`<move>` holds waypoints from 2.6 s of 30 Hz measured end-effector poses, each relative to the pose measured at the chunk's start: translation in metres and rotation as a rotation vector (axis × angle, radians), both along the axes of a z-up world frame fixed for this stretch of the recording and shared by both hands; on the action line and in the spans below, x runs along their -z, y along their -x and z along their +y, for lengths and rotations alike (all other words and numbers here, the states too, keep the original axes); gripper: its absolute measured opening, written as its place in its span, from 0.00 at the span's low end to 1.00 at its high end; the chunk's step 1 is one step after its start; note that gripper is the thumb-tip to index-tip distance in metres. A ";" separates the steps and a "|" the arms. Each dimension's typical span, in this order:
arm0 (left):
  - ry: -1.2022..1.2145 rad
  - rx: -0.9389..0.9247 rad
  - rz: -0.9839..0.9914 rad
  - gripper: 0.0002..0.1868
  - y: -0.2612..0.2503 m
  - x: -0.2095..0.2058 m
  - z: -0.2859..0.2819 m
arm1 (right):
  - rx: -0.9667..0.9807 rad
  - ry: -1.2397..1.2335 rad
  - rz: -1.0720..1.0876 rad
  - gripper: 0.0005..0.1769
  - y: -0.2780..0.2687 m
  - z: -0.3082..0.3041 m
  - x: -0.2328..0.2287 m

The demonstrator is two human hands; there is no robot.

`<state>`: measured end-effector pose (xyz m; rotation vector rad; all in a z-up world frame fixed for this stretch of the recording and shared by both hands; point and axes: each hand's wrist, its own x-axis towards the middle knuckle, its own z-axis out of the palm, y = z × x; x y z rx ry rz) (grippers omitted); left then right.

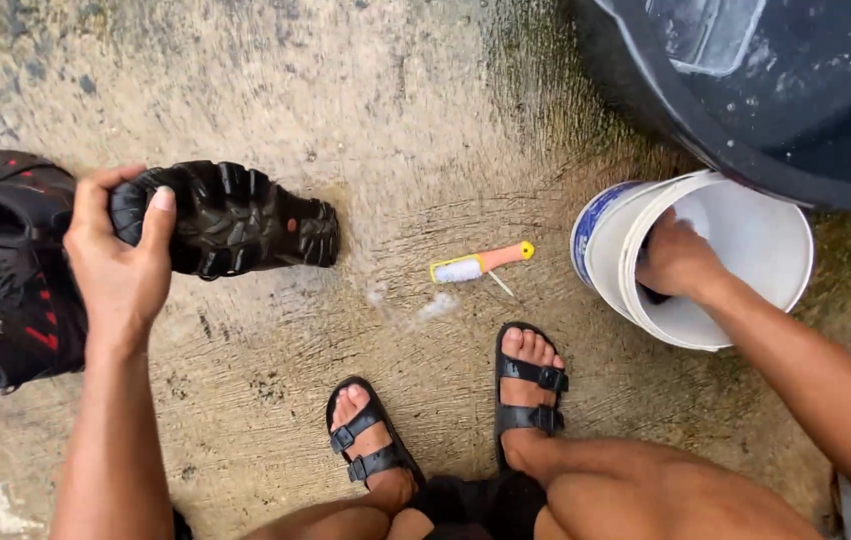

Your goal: The person removes the laces from a black hiking boot, wets the boot with water from a container, scrubs it with a brush and soap, rinses the boot, and then re-laces it.

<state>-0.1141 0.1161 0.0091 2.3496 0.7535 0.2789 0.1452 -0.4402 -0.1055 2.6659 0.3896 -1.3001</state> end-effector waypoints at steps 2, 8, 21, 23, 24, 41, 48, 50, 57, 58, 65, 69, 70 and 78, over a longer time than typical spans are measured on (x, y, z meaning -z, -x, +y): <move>0.057 -0.002 -0.102 0.09 0.007 0.002 0.003 | -0.187 -0.094 0.094 0.49 -0.006 -0.006 0.041; 0.386 -0.053 -0.318 0.16 0.001 -0.004 -0.010 | -0.068 0.292 0.011 0.56 -0.015 0.066 -0.025; 0.641 0.099 -0.266 0.14 -0.010 0.005 0.009 | -0.495 -0.091 -0.475 0.57 0.017 0.141 -0.258; 0.414 0.197 -0.312 0.16 -0.016 0.012 0.008 | -0.425 -0.348 -0.115 0.52 0.046 0.243 -0.287; 0.384 0.161 -0.312 0.16 -0.018 0.017 0.000 | -0.462 -0.375 -0.108 0.52 0.060 0.267 -0.266; 0.684 -0.386 -0.651 0.35 -0.034 0.048 -0.031 | -0.065 -1.298 -0.665 0.36 0.173 0.439 -0.102; 1.010 -0.332 -0.775 0.44 -0.027 0.107 -0.062 | -0.183 -1.273 -0.720 0.32 0.164 0.416 -0.109; 1.003 -0.313 -0.755 0.45 -0.019 0.084 -0.073 | -0.160 -1.354 -0.588 0.36 0.183 0.431 -0.138; 0.493 -0.225 -0.628 0.32 -0.030 0.129 -0.073 | -0.153 -1.185 -0.795 0.35 0.165 0.401 -0.117; 0.439 -0.251 -0.556 0.28 -0.034 0.161 -0.061 | -0.162 -1.236 -0.690 0.36 0.178 0.398 -0.121; 0.730 -0.331 -0.548 0.46 -0.052 0.045 -0.056 | 0.046 -0.949 -0.633 0.34 0.158 0.418 -0.122; 0.745 -0.209 -0.762 0.41 -0.044 0.047 -0.040 | -0.112 -1.350 -0.591 0.34 0.185 0.391 -0.100; 0.759 -0.245 -0.743 0.42 -0.041 0.039 -0.052 | -0.099 -1.322 -0.641 0.32 0.174 0.386 -0.094; 0.761 -0.361 -0.751 0.36 -0.050 0.014 -0.078 | -0.116 -1.423 -0.597 0.36 0.174 0.389 -0.103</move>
